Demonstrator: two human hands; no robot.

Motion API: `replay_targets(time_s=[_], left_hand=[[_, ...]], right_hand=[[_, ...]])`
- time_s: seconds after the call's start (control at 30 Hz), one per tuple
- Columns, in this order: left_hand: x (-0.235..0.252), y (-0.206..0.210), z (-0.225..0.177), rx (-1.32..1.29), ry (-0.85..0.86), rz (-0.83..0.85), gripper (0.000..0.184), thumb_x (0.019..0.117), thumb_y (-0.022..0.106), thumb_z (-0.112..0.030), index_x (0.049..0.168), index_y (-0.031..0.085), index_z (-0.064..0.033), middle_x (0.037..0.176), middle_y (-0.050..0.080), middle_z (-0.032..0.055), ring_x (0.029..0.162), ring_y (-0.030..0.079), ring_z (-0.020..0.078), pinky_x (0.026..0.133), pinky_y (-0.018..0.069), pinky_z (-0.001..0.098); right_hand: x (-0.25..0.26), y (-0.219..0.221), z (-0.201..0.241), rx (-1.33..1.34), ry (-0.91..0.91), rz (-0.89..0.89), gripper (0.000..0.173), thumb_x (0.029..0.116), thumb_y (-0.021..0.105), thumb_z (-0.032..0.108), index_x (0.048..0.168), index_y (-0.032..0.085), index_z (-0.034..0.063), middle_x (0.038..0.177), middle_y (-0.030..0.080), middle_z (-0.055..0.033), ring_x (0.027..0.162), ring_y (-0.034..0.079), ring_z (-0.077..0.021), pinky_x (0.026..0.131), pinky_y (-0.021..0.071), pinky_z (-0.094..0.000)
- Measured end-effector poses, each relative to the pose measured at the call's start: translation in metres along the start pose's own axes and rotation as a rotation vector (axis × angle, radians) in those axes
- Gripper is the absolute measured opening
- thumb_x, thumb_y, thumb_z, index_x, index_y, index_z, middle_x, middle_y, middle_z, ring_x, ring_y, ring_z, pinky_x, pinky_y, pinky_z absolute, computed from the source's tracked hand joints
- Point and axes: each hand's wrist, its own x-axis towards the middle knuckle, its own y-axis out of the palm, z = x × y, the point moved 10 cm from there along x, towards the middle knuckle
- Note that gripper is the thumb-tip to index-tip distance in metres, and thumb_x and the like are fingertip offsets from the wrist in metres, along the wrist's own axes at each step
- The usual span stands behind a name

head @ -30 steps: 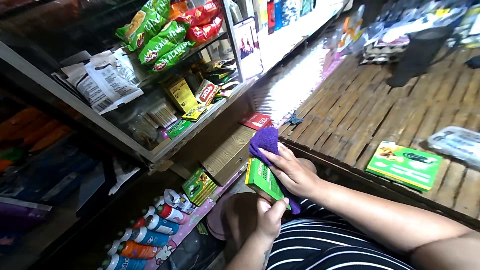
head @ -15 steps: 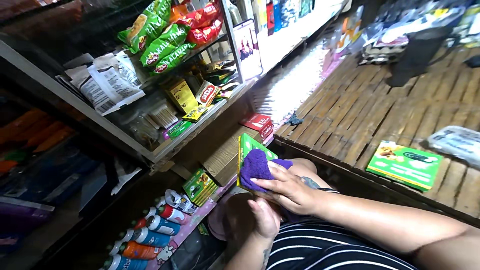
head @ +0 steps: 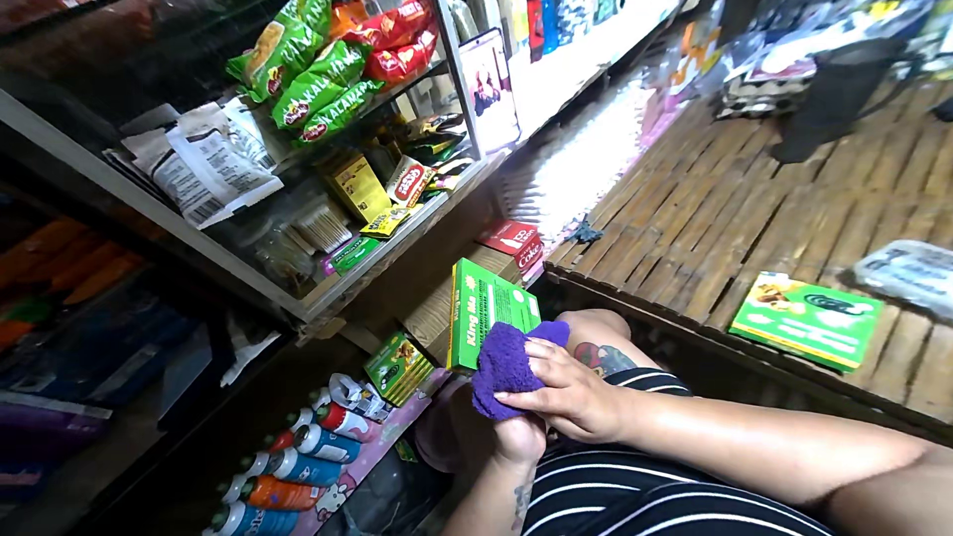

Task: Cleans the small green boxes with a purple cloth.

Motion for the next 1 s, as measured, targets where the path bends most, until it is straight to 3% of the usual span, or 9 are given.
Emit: replay_targets(time_s=[0.07, 0.2, 0.3, 0.4, 0.53, 0.8, 1.0], left_hand=[[0.005, -0.002, -0.006, -0.044, 0.061, -0.030, 0.037, 0.0971, 0.055, -0.055, 0.107, 0.071, -0.0234, 0.099, 0.074, -0.0068, 0.098, 0.069, 0.0037, 0.088, 0.0572, 0.0265], [0.014, 0.005, -0.021, -0.071, 0.098, -0.068, 0.067, 0.0903, 0.039, -0.078, 0.111, 0.068, -0.0216, 0.102, 0.074, -0.0060, 0.102, 0.069, 0.0055, 0.091, 0.0566, 0.0284], [0.015, 0.000, -0.029, -0.045, 0.123, -0.104, 0.074, 0.0805, 0.050, -0.083, 0.114, 0.068, -0.0190, 0.103, 0.074, -0.0031, 0.103, 0.069, 0.0081, 0.091, 0.0574, 0.0310], [0.013, -0.003, -0.036, -0.053, 0.167, -0.138, 0.077, 0.0777, 0.056, -0.081, 0.119, 0.064, -0.0170, 0.107, 0.073, -0.0020, 0.106, 0.069, 0.0101, 0.093, 0.0572, 0.0333], [0.012, 0.000, -0.042, -0.110, 0.212, -0.112, 0.070, 0.0790, 0.059, -0.078, 0.118, 0.069, -0.0199, 0.108, 0.075, -0.0023, 0.108, 0.069, 0.0107, 0.094, 0.0572, 0.0345], [0.010, 0.014, -0.037, -0.108, 0.231, 0.063, 0.066, 0.0851, 0.058, -0.073, 0.131, 0.063, -0.0250, 0.125, 0.069, -0.0054, 0.123, 0.062, 0.0093, 0.105, 0.0512, 0.0352], [0.008, 0.013, -0.027, -0.074, 0.213, 0.121, 0.063, 0.0868, 0.060, -0.068, 0.133, 0.062, -0.0249, 0.127, 0.069, -0.0044, 0.124, 0.061, 0.0102, 0.107, 0.0501, 0.0361]], right_hand=[[-0.005, 0.003, -0.001, -0.012, 0.002, -0.010, 0.031, 0.1053, 0.049, 0.016, 0.129, 0.067, 0.0219, 0.138, 0.061, -0.0091, 0.143, 0.044, -0.0277, 0.120, 0.0324, -0.0490], [-0.009, 0.008, -0.004, -0.006, 0.021, -0.006, 0.030, 0.1051, 0.050, 0.016, 0.129, 0.067, 0.0220, 0.139, 0.060, -0.0082, 0.144, 0.043, -0.0267, 0.121, 0.0319, -0.0479], [-0.012, 0.011, -0.006, -0.012, 0.015, 0.007, 0.031, 0.1047, 0.050, 0.015, 0.131, 0.065, 0.0230, 0.142, 0.058, -0.0078, 0.145, 0.041, -0.0261, 0.122, 0.0303, -0.0479], [-0.013, 0.010, -0.007, -0.002, 0.006, -0.001, 0.032, 0.1047, 0.050, 0.014, 0.132, 0.065, 0.0212, 0.143, 0.057, -0.0095, 0.145, 0.041, -0.0262, 0.122, 0.0304, -0.0457], [-0.014, 0.006, -0.013, 0.101, 0.025, -0.022, 0.033, 0.1054, 0.048, 0.015, 0.134, 0.064, 0.0165, 0.146, 0.055, -0.0121, 0.145, 0.041, -0.0257, 0.124, 0.0284, -0.0442], [-0.017, -0.001, -0.031, 0.093, 0.151, -0.073, 0.049, 0.1111, 0.030, 0.041, 0.142, 0.058, 0.0167, 0.156, 0.045, -0.0124, 0.150, 0.033, -0.0224, 0.126, 0.0228, -0.0429], [-0.021, -0.008, -0.052, 0.077, 0.316, -0.133, 0.050, 0.1088, 0.036, 0.048, 0.148, 0.054, 0.0225, 0.159, 0.041, -0.0131, 0.150, 0.033, -0.0226, 0.125, 0.0248, -0.0461]])
